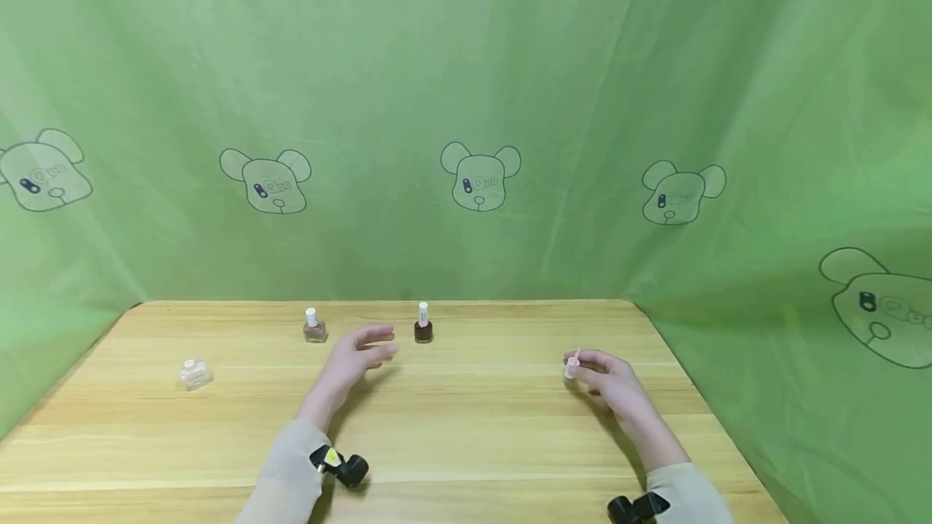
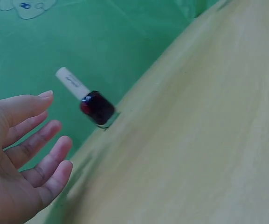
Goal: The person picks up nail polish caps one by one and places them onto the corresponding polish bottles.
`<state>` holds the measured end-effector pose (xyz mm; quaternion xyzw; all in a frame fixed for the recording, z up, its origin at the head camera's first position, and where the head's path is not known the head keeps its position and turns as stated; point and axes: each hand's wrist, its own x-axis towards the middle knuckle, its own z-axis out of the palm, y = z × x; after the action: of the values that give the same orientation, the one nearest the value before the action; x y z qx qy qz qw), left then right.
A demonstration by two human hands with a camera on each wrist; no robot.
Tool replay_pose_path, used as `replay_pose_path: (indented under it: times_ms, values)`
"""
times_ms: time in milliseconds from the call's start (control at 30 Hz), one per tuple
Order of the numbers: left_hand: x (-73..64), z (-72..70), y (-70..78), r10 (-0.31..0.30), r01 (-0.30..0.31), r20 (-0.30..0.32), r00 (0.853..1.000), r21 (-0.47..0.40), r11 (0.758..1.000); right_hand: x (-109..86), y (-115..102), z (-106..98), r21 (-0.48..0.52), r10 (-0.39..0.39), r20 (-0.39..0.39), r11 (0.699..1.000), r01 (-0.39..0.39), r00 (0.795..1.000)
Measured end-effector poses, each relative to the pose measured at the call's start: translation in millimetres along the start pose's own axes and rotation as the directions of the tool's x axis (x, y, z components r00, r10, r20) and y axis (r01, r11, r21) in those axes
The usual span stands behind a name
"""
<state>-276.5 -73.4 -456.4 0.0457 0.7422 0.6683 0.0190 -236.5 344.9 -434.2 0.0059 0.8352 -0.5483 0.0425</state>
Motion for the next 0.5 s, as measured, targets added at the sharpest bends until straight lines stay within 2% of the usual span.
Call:
replay_pose_path:
  times_ms: [133, 300, 500]
  values:
    - [-12.6, -10.0, 7.0, -0.014, 0.013, -0.033, 0.999, -0.026, 1.0, -2.9, -4.9, 6.5, 0.037, -0.035, 0.002, 0.999, 0.035, 0.999]
    - [-24.5, -23.4, 19.0, 0.01, -0.011, -0.089, 0.996, -0.014, 1.0, -6.9, -12.5, 13.4, 0.05, -0.09, 0.014, 0.995, 0.089, 0.996]
    - [-31.3, -39.2, 33.6, 0.044, -0.037, -0.151, 0.988, 0.047, 0.998, -11.0, -23.7, 23.4, 0.049, -0.145, 0.066, 0.989, 0.142, 0.987]
